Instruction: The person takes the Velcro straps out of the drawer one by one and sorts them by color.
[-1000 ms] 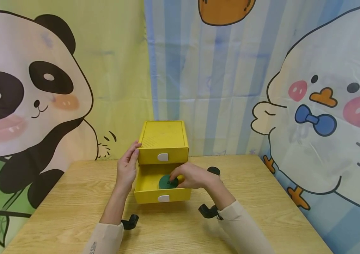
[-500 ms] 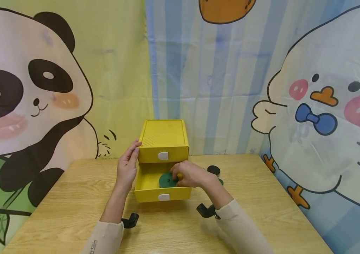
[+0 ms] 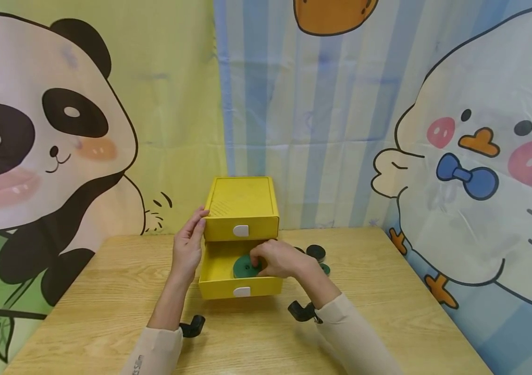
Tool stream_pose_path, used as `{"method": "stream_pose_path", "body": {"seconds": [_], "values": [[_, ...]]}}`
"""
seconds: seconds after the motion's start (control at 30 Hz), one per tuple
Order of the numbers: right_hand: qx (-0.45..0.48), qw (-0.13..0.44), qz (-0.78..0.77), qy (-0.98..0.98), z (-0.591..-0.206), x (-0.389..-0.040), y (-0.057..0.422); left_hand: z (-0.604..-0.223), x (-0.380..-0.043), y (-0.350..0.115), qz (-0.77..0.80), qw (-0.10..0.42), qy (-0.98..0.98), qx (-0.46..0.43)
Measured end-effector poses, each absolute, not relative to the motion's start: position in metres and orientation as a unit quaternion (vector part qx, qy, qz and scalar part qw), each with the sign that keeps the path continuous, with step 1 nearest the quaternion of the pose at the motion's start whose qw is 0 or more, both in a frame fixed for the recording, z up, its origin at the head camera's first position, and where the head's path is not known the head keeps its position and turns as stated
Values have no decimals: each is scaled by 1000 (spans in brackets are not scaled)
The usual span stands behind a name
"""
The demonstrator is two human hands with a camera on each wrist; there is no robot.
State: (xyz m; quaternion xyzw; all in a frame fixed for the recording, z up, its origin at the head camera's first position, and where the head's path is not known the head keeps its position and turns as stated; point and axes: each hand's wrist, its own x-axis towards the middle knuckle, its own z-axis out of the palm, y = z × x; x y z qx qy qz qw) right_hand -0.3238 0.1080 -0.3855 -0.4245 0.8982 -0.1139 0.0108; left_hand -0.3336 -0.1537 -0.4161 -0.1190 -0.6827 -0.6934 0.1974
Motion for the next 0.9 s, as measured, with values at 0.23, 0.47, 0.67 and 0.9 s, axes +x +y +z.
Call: {"method": "stream_pose_path", "body": {"seconds": [0.23, 0.47, 0.67, 0.9], "values": [[-421, 15, -110, 900, -388, -324, 108, -416, -334, -154, -693, 194, -683, -120], [-426, 8, -98, 900, -390, -324, 108, -416, -333, -153, -695, 195, -682, -119], [-425, 7, -104, 899, -391, -324, 110, -416, -333, -154, -698, 193, -679, -121], [-431, 4, -117, 895, -390, -323, 111, -416, -334, -154, -698, 192, -679, -121]]}}
